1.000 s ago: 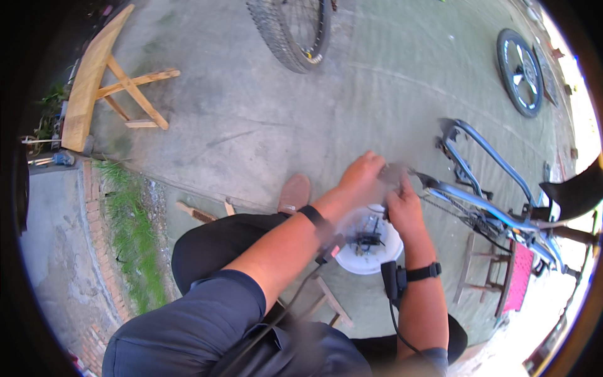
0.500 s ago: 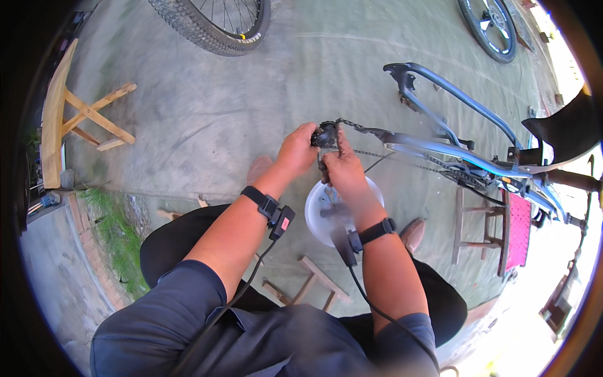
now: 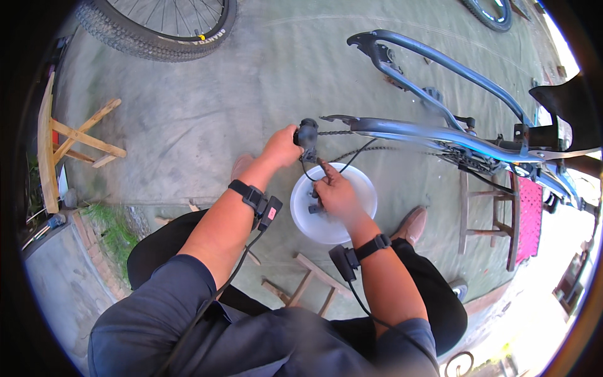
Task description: The person is repairing a bicycle derailleur and chain by hand and with a multi-tool. They manipulate the rear derailleur, thread the chain through the pulley wheels, and use a tool to adjust a bolt on the mechanism.
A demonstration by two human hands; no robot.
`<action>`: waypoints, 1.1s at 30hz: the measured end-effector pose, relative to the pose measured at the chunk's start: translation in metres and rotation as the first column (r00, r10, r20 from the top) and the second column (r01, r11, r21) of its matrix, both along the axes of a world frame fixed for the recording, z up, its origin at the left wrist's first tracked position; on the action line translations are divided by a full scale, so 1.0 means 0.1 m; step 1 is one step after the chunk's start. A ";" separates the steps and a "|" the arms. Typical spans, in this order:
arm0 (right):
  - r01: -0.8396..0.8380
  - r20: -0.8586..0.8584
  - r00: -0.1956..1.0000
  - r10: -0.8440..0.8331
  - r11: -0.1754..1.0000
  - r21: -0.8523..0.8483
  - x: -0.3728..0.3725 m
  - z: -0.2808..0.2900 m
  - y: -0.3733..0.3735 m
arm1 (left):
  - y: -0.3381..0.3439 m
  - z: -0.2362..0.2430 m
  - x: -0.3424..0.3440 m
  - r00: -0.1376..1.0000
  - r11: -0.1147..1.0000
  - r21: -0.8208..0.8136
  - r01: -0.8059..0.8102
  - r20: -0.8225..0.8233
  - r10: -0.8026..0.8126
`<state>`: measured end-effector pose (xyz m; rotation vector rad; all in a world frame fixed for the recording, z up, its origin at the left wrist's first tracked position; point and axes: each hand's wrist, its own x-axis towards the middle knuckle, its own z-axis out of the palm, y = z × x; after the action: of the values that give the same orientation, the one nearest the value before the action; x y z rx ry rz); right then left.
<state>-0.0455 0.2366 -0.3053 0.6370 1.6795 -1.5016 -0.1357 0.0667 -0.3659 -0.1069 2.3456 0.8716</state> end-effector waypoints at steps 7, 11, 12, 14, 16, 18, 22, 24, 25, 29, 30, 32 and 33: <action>0.006 0.113 0.992 0.050 0.894 -0.448 0.03 -0.05 0.50 | -0.02 -0.14 0.00 1.000 0.993 0.120 -0.013 0.013 0.011; 0.309 0.261 0.936 -0.234 0.903 -0.299 -0.05 -0.29 0.90 | -0.10 -0.08 -0.03 1.000 0.981 0.192 0.011 -0.017 -0.008; 0.373 0.219 0.924 -0.313 0.862 -0.342 -0.05 -0.35 0.93 | -0.11 -0.05 -0.02 0.999 0.977 0.210 0.024 -0.026 -0.019; 0.511 0.186 0.860 -0.476 0.808 -0.295 -0.10 -0.46 0.96 | -0.11 0.00 -0.03 0.998 0.972 0.229 0.056 -0.051 -0.045; 0.595 0.204 0.803 -0.560 0.730 -0.338 -0.18 -0.59 0.88 | -0.12 0.05 -0.01 0.993 0.969 0.227 0.092 -0.087 -0.074; 0.628 0.221 0.772 -0.596 0.661 -0.409 -0.27 -0.67 0.80 | -0.11 0.09 0.00 0.991 0.962 0.244 0.120 -0.090 -0.101; 0.732 0.383 0.670 -0.636 0.479 -0.484 -0.41 -0.74 0.66 | -0.12 0.11 0.04 0.987 0.950 0.275 0.148 -0.100 -0.125; 0.767 0.414 0.611 -0.674 0.374 -0.522 -0.44 -0.72 0.63 | -0.13 0.10 0.07 0.984 0.952 0.262 0.162 -0.117 -0.135; 0.749 0.416 0.622 -0.664 0.350 -0.562 -0.46 -0.70 0.63 | -0.13 0.10 0.07 0.983 0.952 0.256 0.167 -0.123 -0.139; 0.645 0.358 0.709 -0.608 0.351 -0.679 -0.52 -0.63 0.64 | -0.10 0.10 0.08 0.976 0.951 0.253 0.180 -0.168 -0.140; 0.567 0.307 0.761 -0.572 0.356 -0.743 -0.54 -0.63 0.65 | -0.08 0.11 0.10 0.972 0.950 0.252 0.186 -0.187 -0.140; 0.566 0.290 0.772 -0.566 0.404 -0.719 -0.57 -0.67 0.66 | -0.05 0.12 0.10 0.964 0.949 0.246 0.198 -0.227 -0.142; 0.573 0.277 0.775 -0.568 0.447 -0.687 -0.57 -0.69 0.66 | -0.04 0.12 0.10 0.958 0.949 0.240 0.204 -0.246 -0.144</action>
<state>-0.1030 0.3028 -0.3745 0.7646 0.6513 -2.4672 -0.1254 0.0627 -0.3536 0.3239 2.3729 1.1465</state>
